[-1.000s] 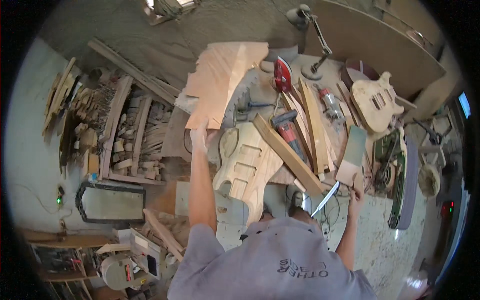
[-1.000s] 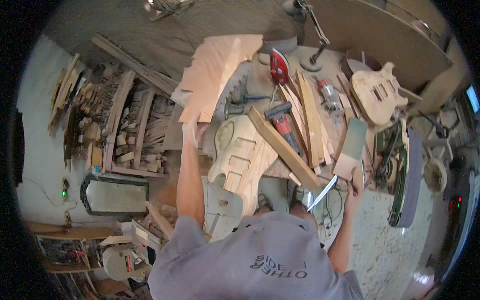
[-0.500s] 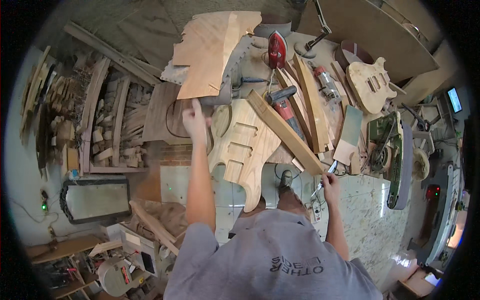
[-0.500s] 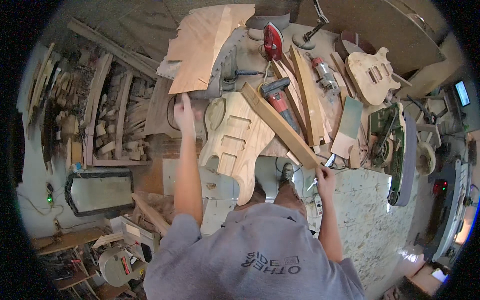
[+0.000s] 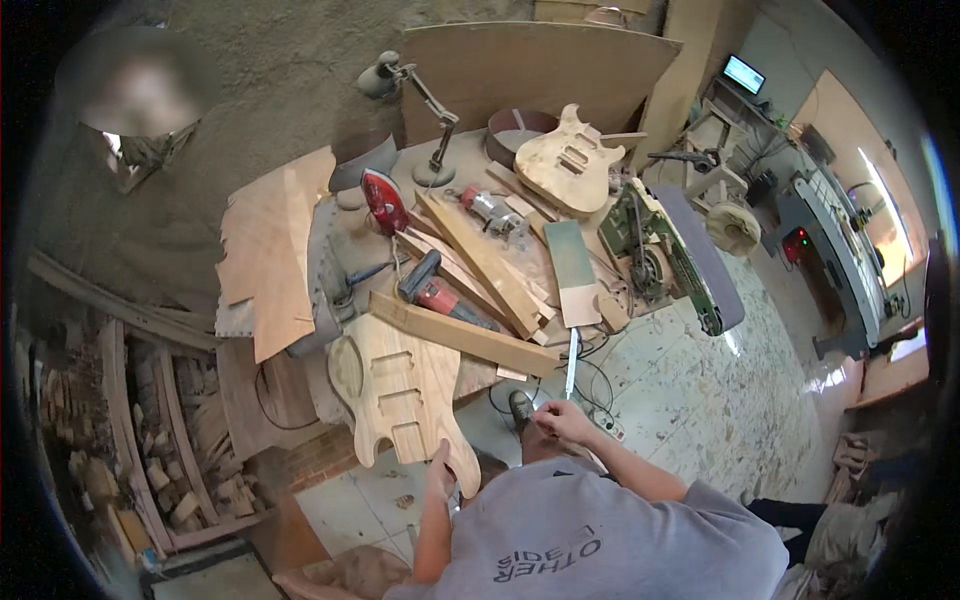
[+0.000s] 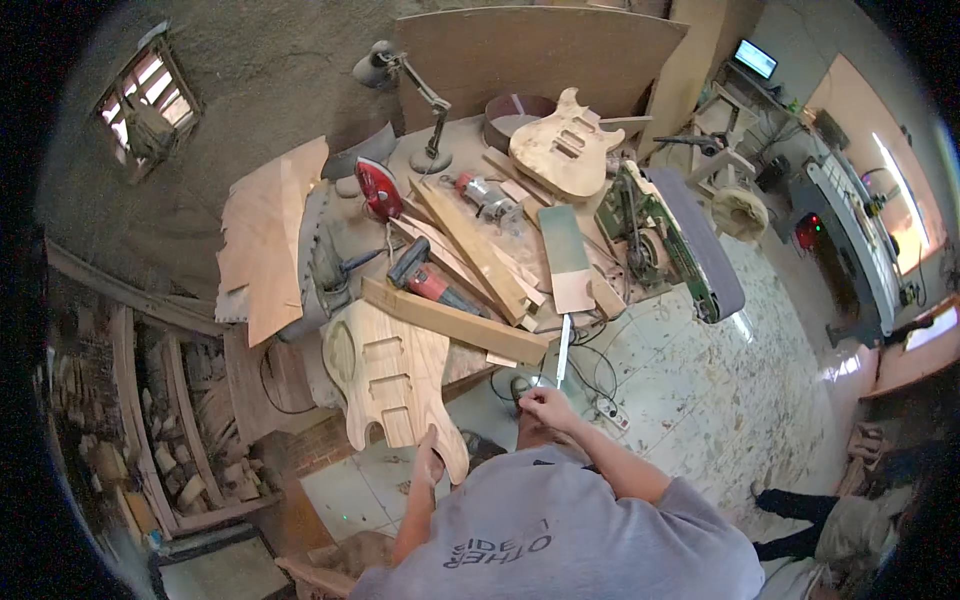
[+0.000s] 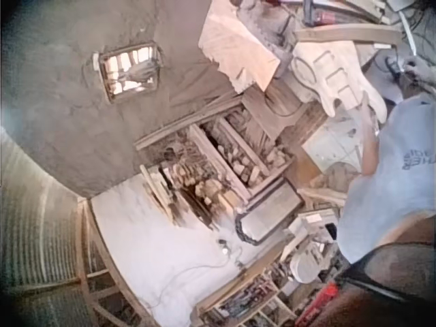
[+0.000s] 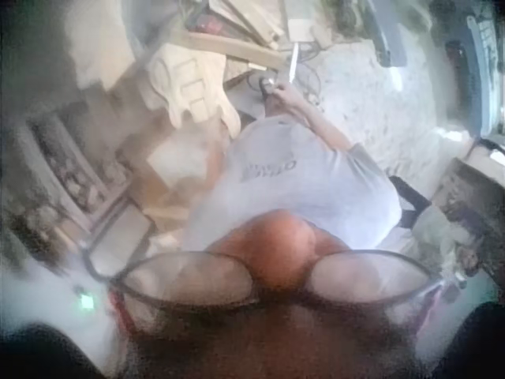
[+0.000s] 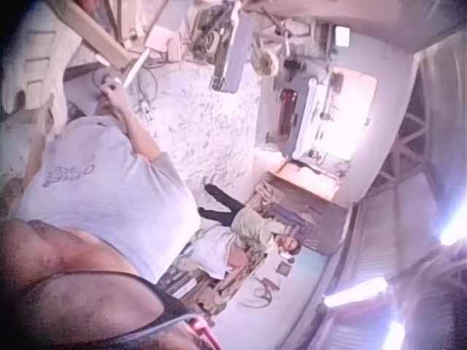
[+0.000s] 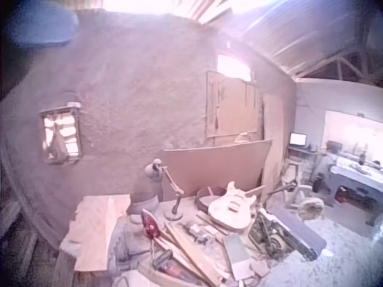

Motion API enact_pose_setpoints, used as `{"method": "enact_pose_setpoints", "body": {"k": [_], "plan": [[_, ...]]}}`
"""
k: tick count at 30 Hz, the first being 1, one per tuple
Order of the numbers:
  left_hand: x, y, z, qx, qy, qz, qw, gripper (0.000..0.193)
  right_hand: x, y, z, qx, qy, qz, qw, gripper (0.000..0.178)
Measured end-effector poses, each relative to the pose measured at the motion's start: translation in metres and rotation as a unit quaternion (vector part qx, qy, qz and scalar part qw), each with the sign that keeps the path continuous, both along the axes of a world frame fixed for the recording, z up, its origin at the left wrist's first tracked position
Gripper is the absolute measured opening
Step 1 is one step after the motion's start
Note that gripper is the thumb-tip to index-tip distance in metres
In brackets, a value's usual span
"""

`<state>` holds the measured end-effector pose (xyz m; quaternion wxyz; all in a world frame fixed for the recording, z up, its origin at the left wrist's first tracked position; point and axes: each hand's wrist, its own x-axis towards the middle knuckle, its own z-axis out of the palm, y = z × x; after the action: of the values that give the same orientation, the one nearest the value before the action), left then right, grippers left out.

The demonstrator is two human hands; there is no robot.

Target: The person holds a wooden plank and checks it with a metal straight edge. They then sand the plank and other wooden guitar parts using a stationary belt sander and a hand-held sanding block. Finally, they pick up two wooden guitar bodies.

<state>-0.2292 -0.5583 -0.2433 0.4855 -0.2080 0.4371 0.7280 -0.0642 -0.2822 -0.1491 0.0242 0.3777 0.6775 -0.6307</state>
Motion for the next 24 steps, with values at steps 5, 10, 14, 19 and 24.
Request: {"method": "enact_pose_setpoints", "body": {"k": [5,10,14,19,24], "plan": [[0.013,0.011,0.028,-0.053,0.023,0.055,0.997,0.062,0.000,0.026,0.044,-0.044,0.030,-0.095,0.994,0.024],[0.005,0.005,0.070,-0.221,0.086,0.071,0.969,0.067,-0.010,0.109,0.040,-0.052,0.074,-0.215,0.972,0.027],[0.008,-0.053,0.023,-0.163,0.090,0.011,0.982,0.071,-0.066,0.202,0.043,-0.116,0.152,-0.318,0.929,0.037],[0.046,-0.052,0.074,-0.214,0.049,0.027,0.975,0.069,-0.147,0.348,0.005,-0.093,0.176,-0.373,0.906,0.046],[0.072,-0.020,0.118,-0.257,0.028,0.053,0.964,0.067,-0.224,0.458,-0.076,0.107,0.179,-0.524,0.826,0.074]]}}
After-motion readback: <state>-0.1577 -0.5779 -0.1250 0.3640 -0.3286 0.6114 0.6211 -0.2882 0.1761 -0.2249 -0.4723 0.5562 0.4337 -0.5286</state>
